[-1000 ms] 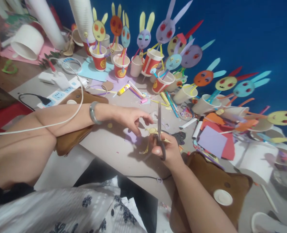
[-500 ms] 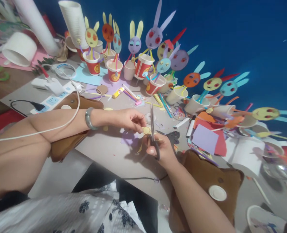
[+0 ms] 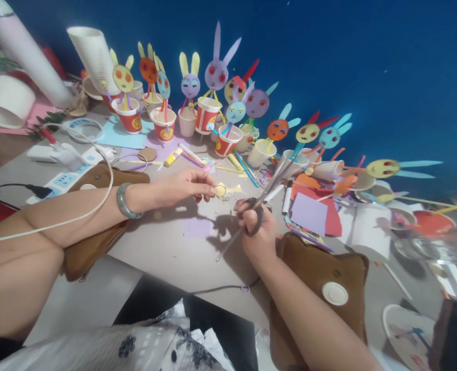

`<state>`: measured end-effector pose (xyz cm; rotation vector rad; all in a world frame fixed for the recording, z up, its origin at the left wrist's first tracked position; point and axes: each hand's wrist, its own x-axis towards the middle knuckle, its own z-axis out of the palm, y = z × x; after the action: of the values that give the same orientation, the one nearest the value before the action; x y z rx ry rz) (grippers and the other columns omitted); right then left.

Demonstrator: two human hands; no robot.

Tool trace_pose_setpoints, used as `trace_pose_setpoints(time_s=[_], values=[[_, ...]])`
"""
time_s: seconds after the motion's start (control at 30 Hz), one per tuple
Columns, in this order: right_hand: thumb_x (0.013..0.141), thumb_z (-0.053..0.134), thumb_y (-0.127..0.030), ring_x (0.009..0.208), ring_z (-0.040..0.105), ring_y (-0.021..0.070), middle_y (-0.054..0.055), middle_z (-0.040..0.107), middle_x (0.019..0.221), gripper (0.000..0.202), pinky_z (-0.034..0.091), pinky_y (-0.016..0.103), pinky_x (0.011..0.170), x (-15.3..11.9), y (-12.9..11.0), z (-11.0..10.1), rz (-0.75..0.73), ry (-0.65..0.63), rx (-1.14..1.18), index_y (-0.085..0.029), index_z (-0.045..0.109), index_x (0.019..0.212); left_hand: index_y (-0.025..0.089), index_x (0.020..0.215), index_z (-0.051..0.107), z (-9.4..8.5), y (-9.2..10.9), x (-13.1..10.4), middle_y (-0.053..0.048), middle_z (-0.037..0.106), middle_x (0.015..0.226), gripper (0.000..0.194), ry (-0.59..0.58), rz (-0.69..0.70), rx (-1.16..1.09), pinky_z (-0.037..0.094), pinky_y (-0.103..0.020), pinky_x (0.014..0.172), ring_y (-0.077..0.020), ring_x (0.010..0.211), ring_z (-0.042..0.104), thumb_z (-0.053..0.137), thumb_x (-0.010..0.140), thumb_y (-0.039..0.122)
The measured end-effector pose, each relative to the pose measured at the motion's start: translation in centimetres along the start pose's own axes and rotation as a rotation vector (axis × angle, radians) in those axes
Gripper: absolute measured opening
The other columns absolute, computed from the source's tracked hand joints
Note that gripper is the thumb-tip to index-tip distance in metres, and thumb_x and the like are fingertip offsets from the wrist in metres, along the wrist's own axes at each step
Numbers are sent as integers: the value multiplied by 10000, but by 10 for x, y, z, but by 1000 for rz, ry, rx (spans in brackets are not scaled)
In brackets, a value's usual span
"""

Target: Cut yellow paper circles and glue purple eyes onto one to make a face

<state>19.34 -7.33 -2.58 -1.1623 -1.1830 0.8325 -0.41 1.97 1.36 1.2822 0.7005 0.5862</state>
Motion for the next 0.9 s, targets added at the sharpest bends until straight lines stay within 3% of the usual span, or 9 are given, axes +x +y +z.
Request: trace_pose_setpoints(time_s=[0.2,0.53,0.67,0.9], values=[[782,781,-518,664,540,154,18,675,818,310,438,312,634,-5,8,-4,55,-24,-59,-230,715,873,131,809,717,6,-10,-3,24,642,673,187,-43,69,66,404,-196,560,-58,593,528,790,749,292],[788,809,-438,681,513,140,-3,620,762,258,430,286,628,-7,6,-1,65,-100,-35,-214,683,774,137,805,684,11,-13,-5,14,660,708,255,-174,78,135,459,-232,640,-77,630,564,855,686,283],[729,853,-434,699,540,158,-1,620,737,283,464,305,660,-6,-2,1,64,-116,-74,-218,670,746,149,803,658,11,-15,-7,20,636,700,239,-211,138,183,447,-226,627,-83,642,556,804,739,327],[717,865,-434,643,507,144,-10,599,701,308,438,292,608,-7,-6,2,48,-124,-95,-215,648,726,141,766,641,10,-12,-9,19,614,660,204,-256,99,264,412,-218,588,-75,607,519,744,777,316]])
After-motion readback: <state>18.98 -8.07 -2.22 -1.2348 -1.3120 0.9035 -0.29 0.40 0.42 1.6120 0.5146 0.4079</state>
